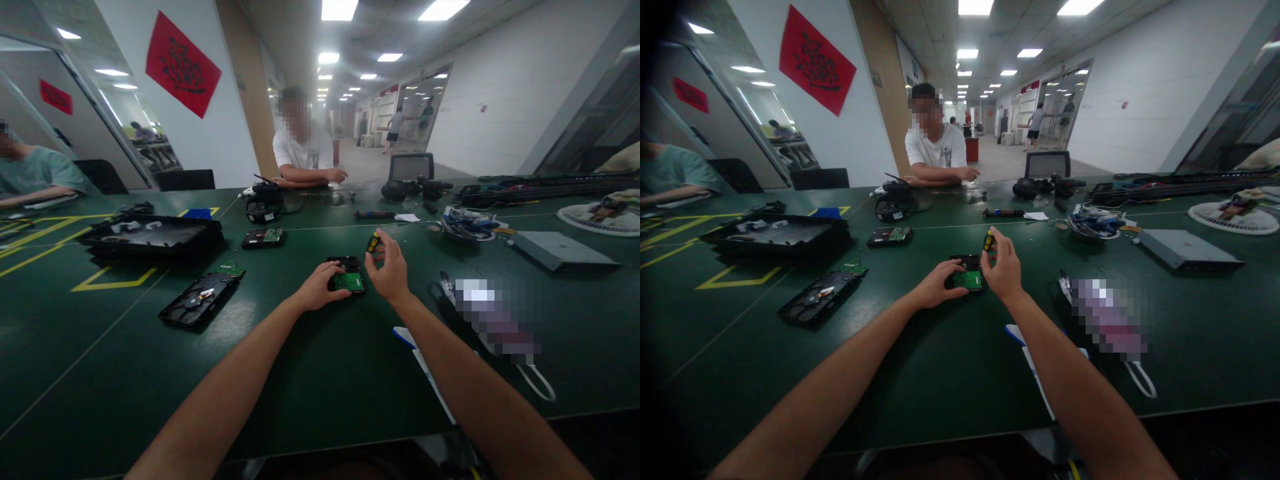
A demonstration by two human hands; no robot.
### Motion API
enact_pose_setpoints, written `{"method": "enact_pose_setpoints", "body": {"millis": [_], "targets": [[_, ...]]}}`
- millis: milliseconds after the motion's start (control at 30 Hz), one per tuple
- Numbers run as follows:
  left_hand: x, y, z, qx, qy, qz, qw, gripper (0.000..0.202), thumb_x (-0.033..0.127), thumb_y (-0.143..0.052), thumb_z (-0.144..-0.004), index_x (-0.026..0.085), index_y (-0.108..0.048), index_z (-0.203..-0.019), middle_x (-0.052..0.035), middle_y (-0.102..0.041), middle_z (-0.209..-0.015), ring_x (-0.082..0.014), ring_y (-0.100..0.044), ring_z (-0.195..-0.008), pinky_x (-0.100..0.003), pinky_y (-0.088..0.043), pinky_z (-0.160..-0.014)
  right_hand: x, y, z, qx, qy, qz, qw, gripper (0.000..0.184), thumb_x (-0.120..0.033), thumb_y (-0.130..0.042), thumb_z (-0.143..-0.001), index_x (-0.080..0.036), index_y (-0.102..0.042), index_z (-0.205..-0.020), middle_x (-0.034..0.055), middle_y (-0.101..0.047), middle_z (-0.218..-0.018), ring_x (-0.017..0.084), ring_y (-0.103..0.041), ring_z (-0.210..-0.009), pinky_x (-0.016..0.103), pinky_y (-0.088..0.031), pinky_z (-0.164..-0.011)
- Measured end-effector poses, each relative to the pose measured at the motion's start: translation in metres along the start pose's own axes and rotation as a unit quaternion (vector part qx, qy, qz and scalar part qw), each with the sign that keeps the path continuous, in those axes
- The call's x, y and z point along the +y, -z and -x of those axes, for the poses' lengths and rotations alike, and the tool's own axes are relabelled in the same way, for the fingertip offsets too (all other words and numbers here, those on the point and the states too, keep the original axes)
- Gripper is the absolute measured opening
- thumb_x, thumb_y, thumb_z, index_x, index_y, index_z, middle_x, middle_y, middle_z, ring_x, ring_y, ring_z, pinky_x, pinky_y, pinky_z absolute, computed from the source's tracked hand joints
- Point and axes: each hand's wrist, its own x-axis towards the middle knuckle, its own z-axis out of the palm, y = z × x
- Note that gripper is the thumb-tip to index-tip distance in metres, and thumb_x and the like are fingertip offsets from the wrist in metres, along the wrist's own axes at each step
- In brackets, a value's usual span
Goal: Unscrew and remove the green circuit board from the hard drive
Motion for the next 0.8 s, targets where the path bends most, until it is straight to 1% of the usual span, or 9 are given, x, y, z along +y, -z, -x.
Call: {"method": "enact_pose_setpoints", "body": {"millis": [100,267,400,567,633,800], "targets": [[0.0007,0.0000,0.0000,0.001,0.002,0.000,1.000,0.062,0.054,-0.080,-0.082,0.022,-0.062,-0.133,-0.0139,-0.050,-0.155,-0.0325,-0.042,-0.148,-0.051,-0.036,-0.123,-0.0003,0.0003,-0.0002,0.001,0.000,0.002,1.000,0.061,-0.026,-0.062,-0.095,-0.025,-0.042,-0.153,0.0135,-0.060,-0.127,0.023,-0.068,-0.092,0.040,-0.067,-0.074],[-0.0004,-0.0012,-0.0006,0.005,0.000,-0.001,1.000,0.063,0.053,-0.081,-0.081,0.022,-0.062,-0.132,-0.0146,-0.050,-0.154,-0.0330,-0.042,-0.148,-0.052,-0.037,-0.122,-0.0007,0.0004,-0.0002,-0.003,0.004,0.000,1.000,0.064,-0.023,-0.061,-0.095,-0.025,-0.038,-0.155,0.0149,-0.058,-0.135,0.023,-0.069,-0.097,0.040,-0.067,-0.076],[-0.0015,-0.0018,-0.0007,0.005,-0.005,0.000,1.000,0.063,0.054,-0.081,-0.081,0.023,-0.062,-0.132,-0.0141,-0.050,-0.154,-0.0322,-0.042,-0.148,-0.052,-0.036,-0.123,0.0001,0.0001,-0.0002,-0.004,-0.002,0.004,1.000,0.063,-0.027,-0.062,-0.095,-0.026,-0.040,-0.154,0.0137,-0.060,-0.130,0.023,-0.069,-0.092,0.041,-0.067,-0.075],[-0.0021,-0.0020,-0.0002,0.002,-0.002,-0.001,1.000,0.064,0.055,-0.080,-0.081,0.023,-0.062,-0.133,-0.0138,-0.050,-0.155,-0.0325,-0.041,-0.149,-0.052,-0.036,-0.123,0.0015,-0.0011,0.0004,0.000,-0.004,0.004,1.000,0.066,-0.024,-0.061,-0.094,-0.024,-0.038,-0.155,0.0145,-0.061,-0.132,0.023,-0.069,-0.093,0.044,-0.066,-0.081],[-0.0020,-0.0020,-0.0001,0.005,-0.004,0.001,1.000,0.064,0.055,-0.080,-0.081,0.023,-0.062,-0.133,-0.0138,-0.050,-0.154,-0.0324,-0.042,-0.148,-0.052,-0.036,-0.123,0.0014,-0.0011,0.0006,-0.003,-0.005,0.001,1.000,0.066,-0.024,-0.060,-0.094,-0.024,-0.037,-0.156,0.0148,-0.060,-0.133,0.023,-0.069,-0.093,0.044,-0.066,-0.080],[-0.0013,-0.0012,0.0002,0.005,-0.007,0.006,1.000,0.065,0.056,-0.081,-0.080,0.023,-0.062,-0.133,-0.0142,-0.050,-0.154,-0.0329,-0.043,-0.147,-0.052,-0.037,-0.122,-0.0001,0.0004,0.0000,-0.005,-0.004,0.010,1.000,0.063,-0.027,-0.062,-0.095,-0.026,-0.040,-0.154,0.0132,-0.060,-0.127,0.023,-0.068,-0.090,0.043,-0.066,-0.076]]}}
